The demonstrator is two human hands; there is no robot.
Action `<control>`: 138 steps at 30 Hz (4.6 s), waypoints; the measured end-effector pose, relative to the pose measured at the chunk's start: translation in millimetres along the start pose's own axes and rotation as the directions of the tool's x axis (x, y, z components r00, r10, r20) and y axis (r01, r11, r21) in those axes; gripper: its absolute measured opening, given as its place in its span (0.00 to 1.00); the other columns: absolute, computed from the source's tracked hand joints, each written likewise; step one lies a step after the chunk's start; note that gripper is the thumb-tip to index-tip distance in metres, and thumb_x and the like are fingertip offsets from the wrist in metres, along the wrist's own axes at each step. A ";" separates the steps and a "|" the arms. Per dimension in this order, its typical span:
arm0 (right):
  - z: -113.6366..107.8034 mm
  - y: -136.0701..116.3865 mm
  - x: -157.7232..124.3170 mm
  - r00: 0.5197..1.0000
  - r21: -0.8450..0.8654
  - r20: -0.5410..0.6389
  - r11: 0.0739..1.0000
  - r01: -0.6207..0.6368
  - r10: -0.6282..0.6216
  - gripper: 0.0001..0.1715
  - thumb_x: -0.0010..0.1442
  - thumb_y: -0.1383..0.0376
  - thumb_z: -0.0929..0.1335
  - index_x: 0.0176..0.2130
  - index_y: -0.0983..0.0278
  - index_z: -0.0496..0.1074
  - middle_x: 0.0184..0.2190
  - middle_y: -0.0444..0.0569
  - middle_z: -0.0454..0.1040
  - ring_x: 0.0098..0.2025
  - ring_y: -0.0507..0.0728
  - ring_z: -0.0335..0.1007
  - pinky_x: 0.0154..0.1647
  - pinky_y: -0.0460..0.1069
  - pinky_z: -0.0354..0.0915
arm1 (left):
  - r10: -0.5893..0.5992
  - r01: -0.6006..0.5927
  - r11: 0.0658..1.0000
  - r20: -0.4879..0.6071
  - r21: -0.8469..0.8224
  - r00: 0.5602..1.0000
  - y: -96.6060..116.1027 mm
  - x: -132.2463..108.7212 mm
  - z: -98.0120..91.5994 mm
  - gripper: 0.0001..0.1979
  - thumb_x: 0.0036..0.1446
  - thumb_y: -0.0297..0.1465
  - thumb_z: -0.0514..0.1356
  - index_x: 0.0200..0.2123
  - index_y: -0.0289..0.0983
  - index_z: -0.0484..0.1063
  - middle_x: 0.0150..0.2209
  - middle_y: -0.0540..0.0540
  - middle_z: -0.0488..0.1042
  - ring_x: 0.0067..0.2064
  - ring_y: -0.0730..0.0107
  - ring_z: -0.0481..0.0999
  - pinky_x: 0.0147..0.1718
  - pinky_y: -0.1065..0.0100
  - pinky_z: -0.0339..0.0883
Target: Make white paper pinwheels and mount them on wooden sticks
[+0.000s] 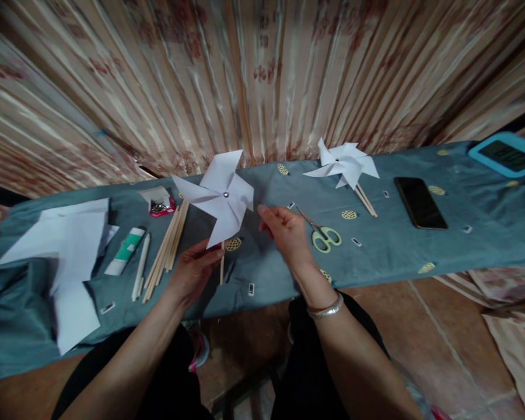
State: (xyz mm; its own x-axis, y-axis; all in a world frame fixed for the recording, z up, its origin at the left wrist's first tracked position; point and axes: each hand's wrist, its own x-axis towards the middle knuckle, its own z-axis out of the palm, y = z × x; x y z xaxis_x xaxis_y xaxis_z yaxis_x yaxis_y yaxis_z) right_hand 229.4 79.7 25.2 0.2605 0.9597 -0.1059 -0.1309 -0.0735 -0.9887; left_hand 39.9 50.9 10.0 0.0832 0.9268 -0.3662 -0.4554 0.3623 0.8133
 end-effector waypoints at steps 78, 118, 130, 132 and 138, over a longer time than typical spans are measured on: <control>2.2 -2.7 20.2 0.982 0.246 0.188 0.968 -0.050 0.003 0.28 0.47 0.40 0.73 0.35 0.58 0.73 0.40 0.51 0.81 0.49 0.64 0.76 0.49 0.59 0.70 | -0.009 0.008 0.998 0.015 0.068 1.000 5.3 -2.2 -3.0 0.15 0.32 0.26 0.74 0.30 0.39 0.83 0.32 0.46 0.82 0.35 0.67 0.79 0.37 0.66 0.70; 6.8 -13.5 10.6 0.964 0.225 0.252 0.974 0.027 -0.085 0.37 0.52 0.36 0.67 0.48 0.58 0.74 0.45 0.51 0.80 0.59 0.66 0.69 0.53 0.60 0.69 | -0.212 0.209 0.977 0.074 0.041 0.975 3.0 -10.1 4.1 0.18 0.29 0.27 0.77 0.30 0.36 0.83 0.28 0.48 0.81 0.29 0.75 0.76 0.29 0.74 0.69; 2.0 -19.2 12.5 0.959 0.035 0.245 0.990 0.136 -0.140 0.48 0.54 0.28 0.55 0.53 0.57 0.73 0.51 0.54 0.77 0.59 0.67 0.69 0.51 0.61 0.68 | -0.204 0.198 0.978 0.089 0.066 0.975 4.6 -9.9 2.7 0.18 0.29 0.27 0.77 0.30 0.37 0.83 0.28 0.49 0.81 0.28 0.77 0.76 0.29 0.76 0.68; -1.1 -21.9 13.3 0.963 -0.036 0.229 0.987 0.157 -0.145 0.51 0.54 0.27 0.50 0.53 0.55 0.74 0.53 0.54 0.76 0.60 0.66 0.68 0.52 0.60 0.68 | -0.204 0.196 0.977 0.099 0.084 0.974 6.6 -9.6 2.3 0.18 0.29 0.28 0.77 0.31 0.37 0.83 0.28 0.49 0.81 0.28 0.77 0.76 0.29 0.76 0.68; -24.6 -26.6 22.0 0.978 0.026 0.170 0.993 0.117 -0.119 0.45 0.53 0.28 0.57 0.49 0.55 0.76 0.49 0.55 0.79 0.58 0.68 0.71 0.50 0.63 0.69 | -0.145 0.118 0.976 0.140 0.184 0.980 10.9 -10.2 -4.9 0.16 0.31 0.28 0.75 0.30 0.38 0.83 0.26 0.49 0.80 0.28 0.76 0.73 0.30 0.74 0.66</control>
State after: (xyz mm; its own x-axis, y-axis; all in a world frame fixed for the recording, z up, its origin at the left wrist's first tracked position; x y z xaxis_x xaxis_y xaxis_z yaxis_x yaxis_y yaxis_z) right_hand 262.2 96.0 46.6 0.1074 0.9937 0.0324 -0.1240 0.0457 -0.9912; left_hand 29.7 45.0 20.4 0.2713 0.8692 -0.4133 -0.2718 0.4811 0.8335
